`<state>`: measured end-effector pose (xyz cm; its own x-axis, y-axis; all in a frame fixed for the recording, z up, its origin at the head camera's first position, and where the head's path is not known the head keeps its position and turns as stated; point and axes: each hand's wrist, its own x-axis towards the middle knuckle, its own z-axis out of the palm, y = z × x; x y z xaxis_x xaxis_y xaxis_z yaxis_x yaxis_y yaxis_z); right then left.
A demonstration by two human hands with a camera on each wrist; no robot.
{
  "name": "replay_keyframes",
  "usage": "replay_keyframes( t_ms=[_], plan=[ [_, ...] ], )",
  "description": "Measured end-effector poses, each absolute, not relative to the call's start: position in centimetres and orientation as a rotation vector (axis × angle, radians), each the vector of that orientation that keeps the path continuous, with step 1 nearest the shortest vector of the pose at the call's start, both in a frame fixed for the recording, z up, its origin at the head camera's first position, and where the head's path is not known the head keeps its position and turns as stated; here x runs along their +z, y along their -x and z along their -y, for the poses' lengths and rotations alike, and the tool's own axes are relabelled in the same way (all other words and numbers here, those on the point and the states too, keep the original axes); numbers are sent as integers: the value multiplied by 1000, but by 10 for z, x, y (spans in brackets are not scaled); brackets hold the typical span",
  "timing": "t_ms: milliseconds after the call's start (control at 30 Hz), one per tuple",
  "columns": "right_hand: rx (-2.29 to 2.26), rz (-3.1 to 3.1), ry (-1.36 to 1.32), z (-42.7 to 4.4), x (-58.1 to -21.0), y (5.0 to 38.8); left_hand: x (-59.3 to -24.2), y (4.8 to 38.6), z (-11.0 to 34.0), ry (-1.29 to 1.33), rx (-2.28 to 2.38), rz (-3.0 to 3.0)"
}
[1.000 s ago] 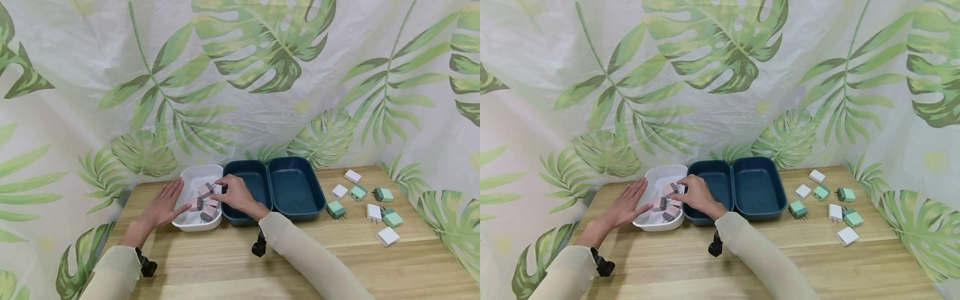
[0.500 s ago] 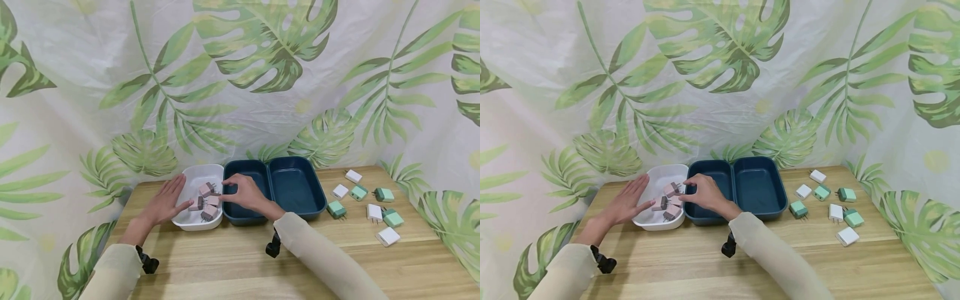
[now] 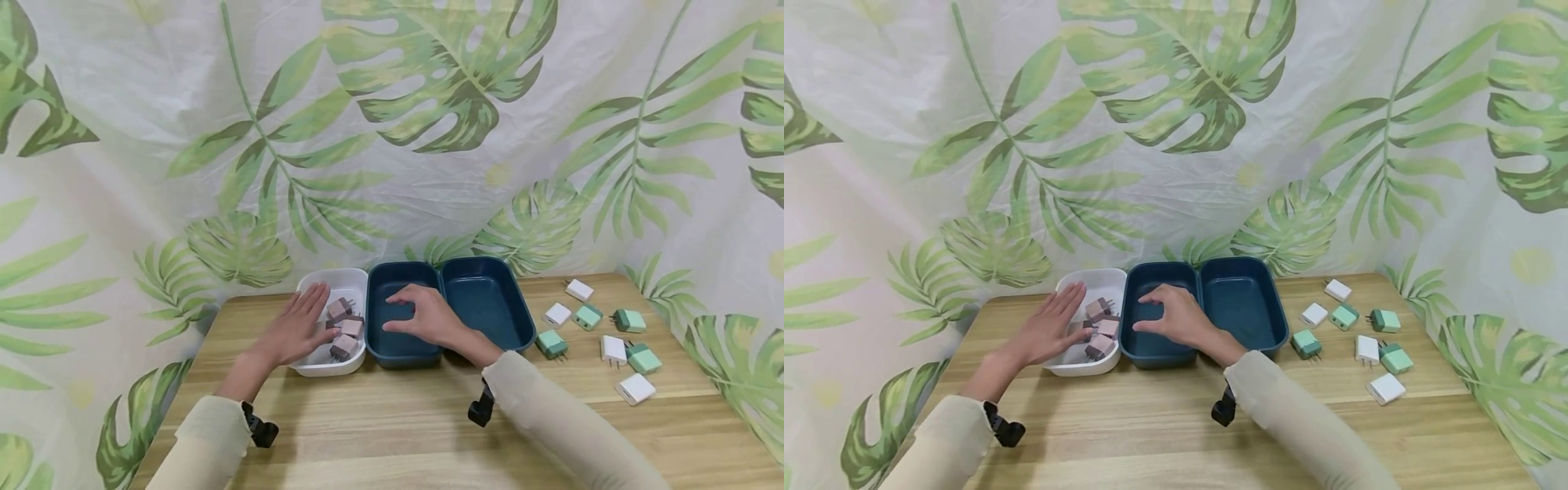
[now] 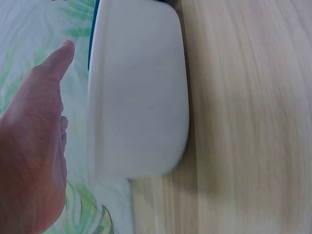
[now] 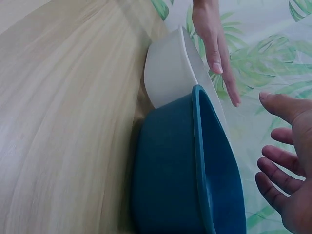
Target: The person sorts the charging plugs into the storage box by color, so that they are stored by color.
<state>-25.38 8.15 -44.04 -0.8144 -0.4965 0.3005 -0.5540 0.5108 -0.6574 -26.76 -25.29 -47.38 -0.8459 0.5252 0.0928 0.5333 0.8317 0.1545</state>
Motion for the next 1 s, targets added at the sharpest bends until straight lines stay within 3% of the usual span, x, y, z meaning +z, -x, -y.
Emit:
replay_keyframes(
  t_ms=[1000],
  plan=[
    [1027,2609,-1196,-196,-433,235,-473,262,173,958,-297,3004]
  ],
)
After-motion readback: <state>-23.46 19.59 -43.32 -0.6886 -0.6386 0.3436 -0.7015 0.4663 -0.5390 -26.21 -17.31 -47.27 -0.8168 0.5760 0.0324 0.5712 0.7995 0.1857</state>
